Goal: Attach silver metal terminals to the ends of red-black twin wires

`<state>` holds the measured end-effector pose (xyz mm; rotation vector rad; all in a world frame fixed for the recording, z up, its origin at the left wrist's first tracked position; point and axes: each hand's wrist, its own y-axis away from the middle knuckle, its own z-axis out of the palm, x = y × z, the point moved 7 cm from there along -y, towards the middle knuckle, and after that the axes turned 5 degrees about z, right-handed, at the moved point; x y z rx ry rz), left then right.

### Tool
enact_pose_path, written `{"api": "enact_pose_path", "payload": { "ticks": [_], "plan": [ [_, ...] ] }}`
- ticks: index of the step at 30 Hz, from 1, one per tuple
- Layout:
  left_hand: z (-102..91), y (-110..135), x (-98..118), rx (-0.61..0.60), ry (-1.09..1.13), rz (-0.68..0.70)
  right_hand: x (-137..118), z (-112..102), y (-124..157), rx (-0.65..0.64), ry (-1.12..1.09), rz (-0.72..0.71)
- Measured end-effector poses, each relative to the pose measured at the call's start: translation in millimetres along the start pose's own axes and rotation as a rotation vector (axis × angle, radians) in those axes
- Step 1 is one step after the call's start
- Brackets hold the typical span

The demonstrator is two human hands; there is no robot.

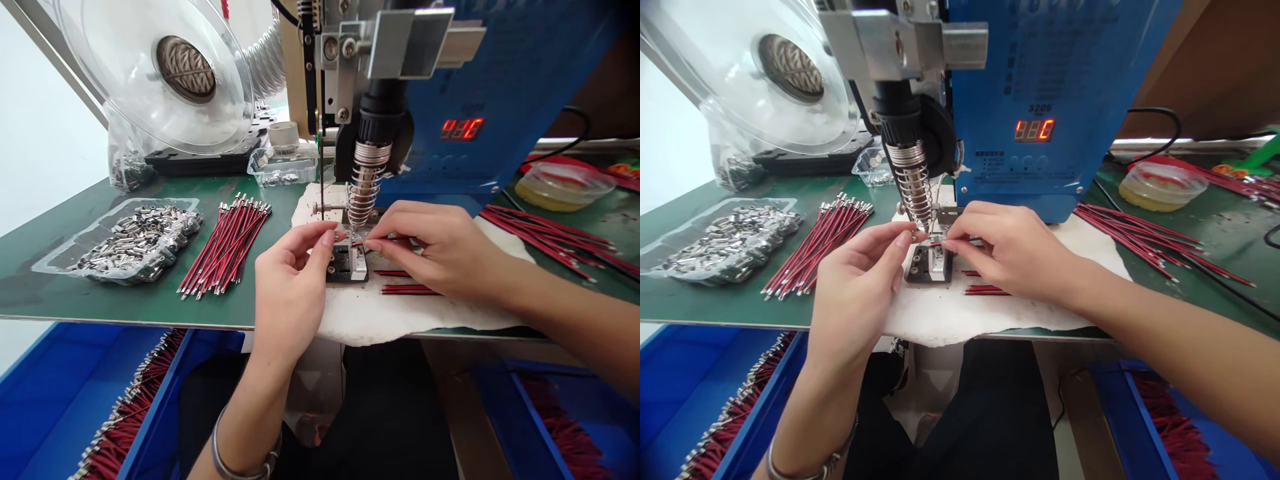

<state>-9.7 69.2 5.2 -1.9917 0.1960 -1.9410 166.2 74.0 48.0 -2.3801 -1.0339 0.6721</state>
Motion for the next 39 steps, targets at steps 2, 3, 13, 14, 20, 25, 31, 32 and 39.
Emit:
{"api": "enact_pose_path", "payload": {
  "ticks": [2,3,13,14,20,25,31,32,39],
  "plan": [
    [0.4,0.2,-1.4,-0.016,-0.011,-0.024,-0.9,-0.6,-0.4,0.01,0.009,0.001],
    [0.6,0.3,-2.0,-0.024,-0.015,-0.034,-1.4,-1.0,-0.7,0.014,0.011,0.003],
    [1.6,-2.0,1.7,-0.044,-0.011,-0.01,1.7,0.4,-3.0,-0.035,-0.003,0.093],
    [2.0,-2.0,1.9,-0.046,-0.007,-0.007,1.5,0.4,-3.3,-0.034,-0.008,0.095],
    [0.9,1.2,-0.3,-0.045,-0.049,-0.029,-2.1,-0.3,-3.1,-0.034,-0.026,0.088],
    [2.5,0.6,-1.2,-0.066,-0.056,-0.022,-2.1,-0.1,-3.2,-0.036,-0.037,0.085],
    [2.1,-1.4,1.3,-0.057,-0.021,0.021,-1.5,0.1,-2.8,-0.035,-0.03,0.081],
    [2.1,-1.1,0.9,-0.058,-0.023,0.016,-1.5,-0.1,-2.6,-0.035,-0.03,0.081],
    [1.4,-0.6,-1.1,-0.063,-0.069,-0.003,-0.3,0.5,-2.7,-0.045,-0.026,0.107]
  ]
}}
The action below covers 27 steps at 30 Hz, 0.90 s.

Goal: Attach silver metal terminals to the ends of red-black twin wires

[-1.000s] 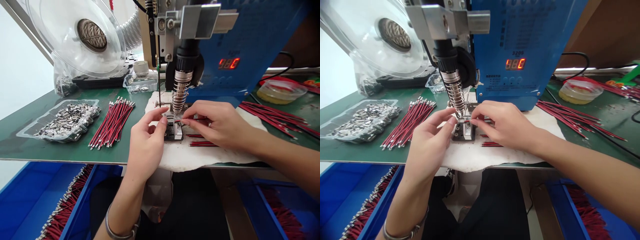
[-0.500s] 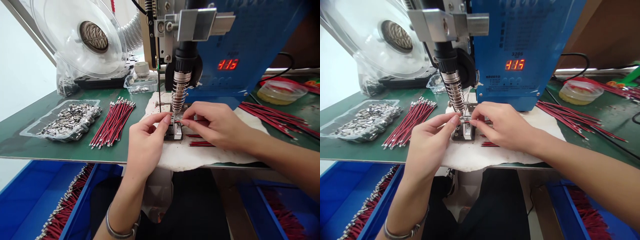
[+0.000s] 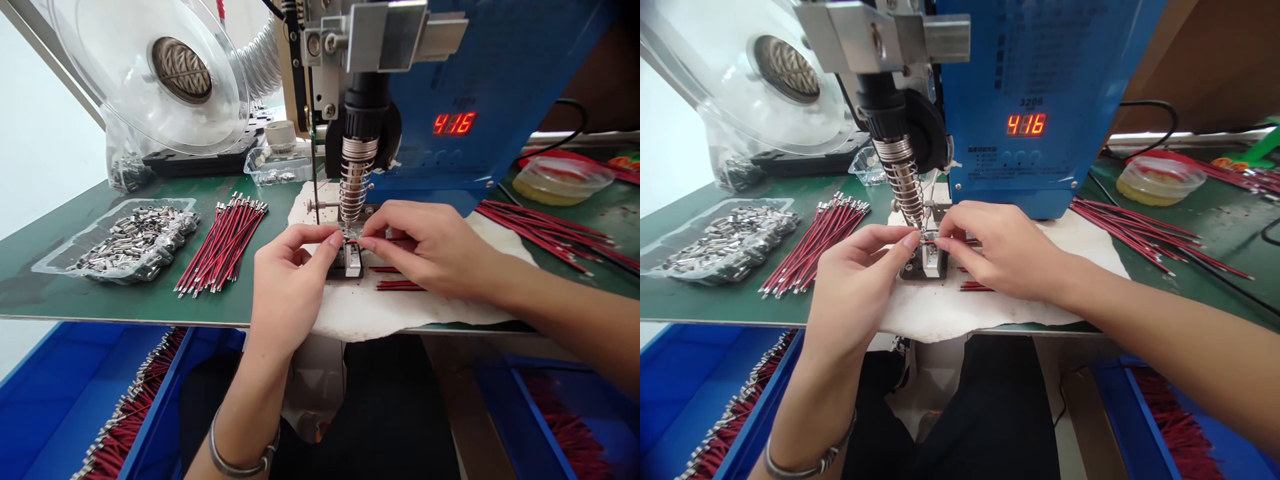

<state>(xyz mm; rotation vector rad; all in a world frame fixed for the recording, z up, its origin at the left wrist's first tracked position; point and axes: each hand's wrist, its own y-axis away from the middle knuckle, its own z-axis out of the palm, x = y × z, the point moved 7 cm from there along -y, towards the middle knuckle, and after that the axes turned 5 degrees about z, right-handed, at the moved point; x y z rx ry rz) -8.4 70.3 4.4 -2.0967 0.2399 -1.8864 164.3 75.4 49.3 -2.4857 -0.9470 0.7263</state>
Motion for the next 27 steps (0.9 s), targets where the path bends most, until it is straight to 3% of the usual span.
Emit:
{"api": "enact_pose_path", "payload": {
  "ticks": [27],
  "plan": [
    [1.8,2.4,3.3,0.016,0.003,0.005,1.7,-0.7,0.9,0.056,-0.02,0.077]
  ]
}}
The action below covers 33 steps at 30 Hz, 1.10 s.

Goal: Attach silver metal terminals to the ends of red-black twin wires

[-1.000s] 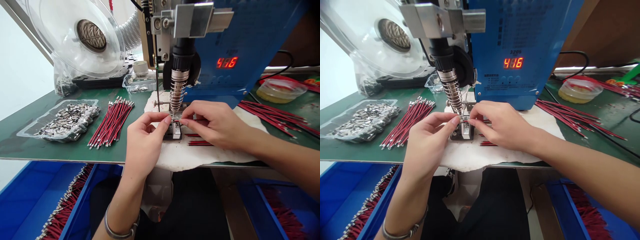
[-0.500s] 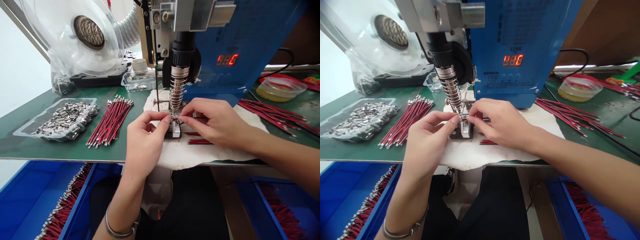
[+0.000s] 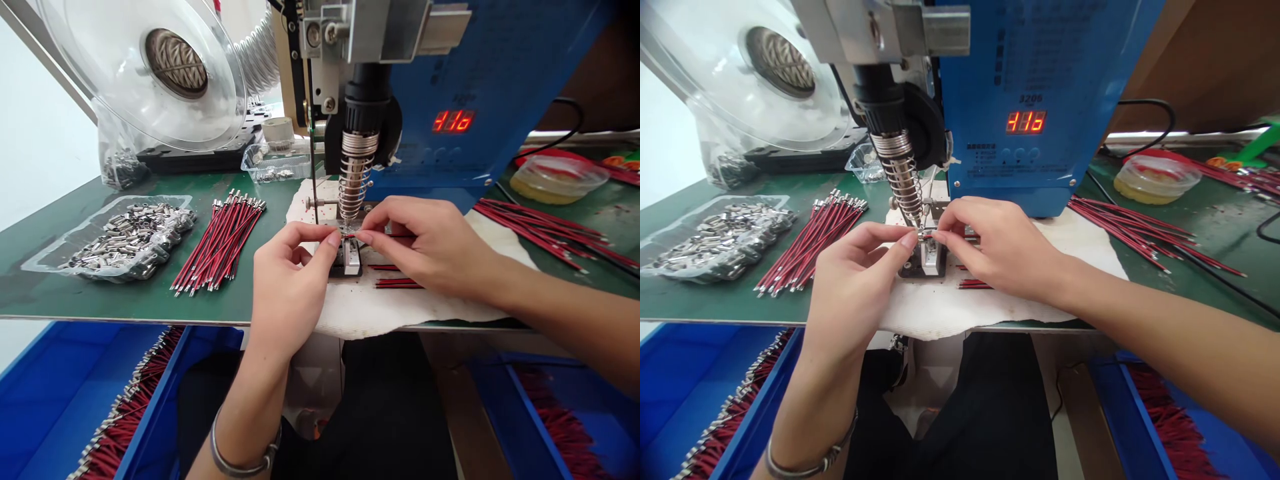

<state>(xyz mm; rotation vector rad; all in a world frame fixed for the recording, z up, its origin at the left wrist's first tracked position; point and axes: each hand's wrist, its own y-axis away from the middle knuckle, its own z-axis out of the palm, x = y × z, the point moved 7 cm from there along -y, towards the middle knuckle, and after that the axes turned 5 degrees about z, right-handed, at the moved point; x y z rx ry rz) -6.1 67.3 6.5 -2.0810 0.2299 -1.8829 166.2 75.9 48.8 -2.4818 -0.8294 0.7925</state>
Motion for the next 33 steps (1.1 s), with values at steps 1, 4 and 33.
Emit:
{"api": "enact_pose_path", "payload": {
  "ticks": [1,4,33],
  "plan": [
    [0.0,-0.2,-0.4,-0.002,0.0,-0.004,0.1,0.1,0.2,-0.002,-0.004,0.004],
    [-0.4,-1.2,-1.1,0.0,0.0,-0.009,-0.1,0.3,0.6,-0.002,-0.015,0.006],
    [-0.5,0.1,-2.5,0.017,-0.016,-0.016,-4.5,-0.8,1.0,0.051,0.021,-0.042]
  ]
}}
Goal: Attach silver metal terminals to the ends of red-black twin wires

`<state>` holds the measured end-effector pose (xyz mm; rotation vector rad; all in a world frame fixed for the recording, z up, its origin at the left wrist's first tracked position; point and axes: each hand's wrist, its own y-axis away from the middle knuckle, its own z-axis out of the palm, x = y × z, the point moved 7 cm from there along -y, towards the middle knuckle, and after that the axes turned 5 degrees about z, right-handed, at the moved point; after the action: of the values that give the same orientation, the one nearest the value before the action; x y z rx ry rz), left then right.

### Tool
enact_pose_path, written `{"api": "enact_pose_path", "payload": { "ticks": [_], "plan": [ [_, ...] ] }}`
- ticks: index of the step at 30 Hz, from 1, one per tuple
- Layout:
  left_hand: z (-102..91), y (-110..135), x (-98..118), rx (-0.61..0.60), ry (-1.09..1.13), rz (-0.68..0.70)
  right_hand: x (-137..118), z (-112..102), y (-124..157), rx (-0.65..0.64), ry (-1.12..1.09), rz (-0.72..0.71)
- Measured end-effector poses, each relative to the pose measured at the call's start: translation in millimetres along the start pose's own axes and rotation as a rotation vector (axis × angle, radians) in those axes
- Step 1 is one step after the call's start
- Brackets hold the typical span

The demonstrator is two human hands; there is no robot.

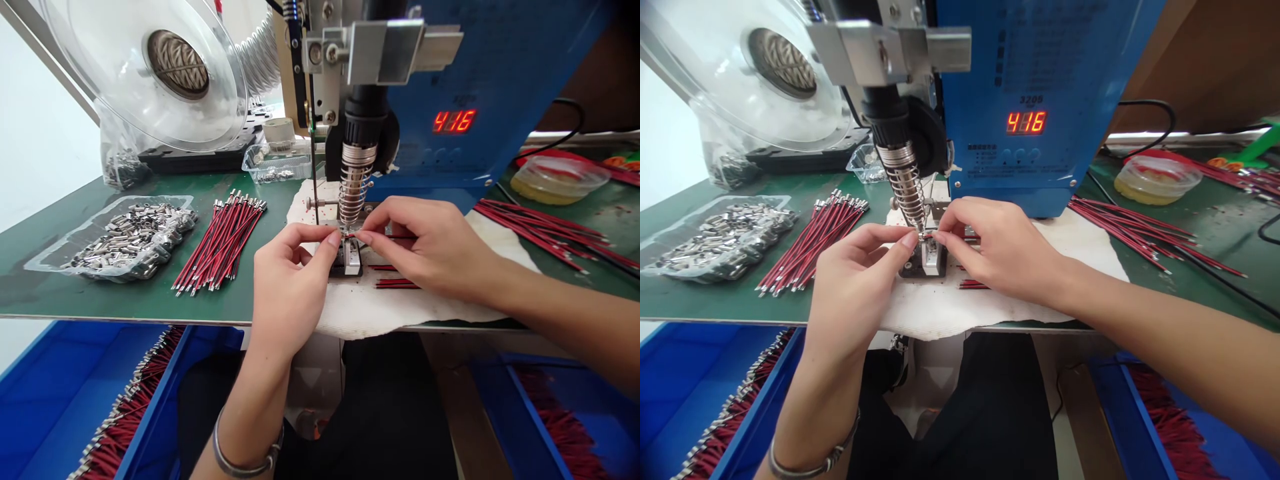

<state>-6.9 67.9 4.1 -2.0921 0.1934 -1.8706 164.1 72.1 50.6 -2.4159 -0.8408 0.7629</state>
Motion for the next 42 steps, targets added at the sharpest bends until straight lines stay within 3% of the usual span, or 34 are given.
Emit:
{"api": "enact_pose_path", "payload": {
  "ticks": [42],
  "plan": [
    [-0.4,1.5,0.2,-0.01,-0.002,0.002,-0.7,0.8,-0.3,-0.017,0.004,-0.013]
  ]
}}
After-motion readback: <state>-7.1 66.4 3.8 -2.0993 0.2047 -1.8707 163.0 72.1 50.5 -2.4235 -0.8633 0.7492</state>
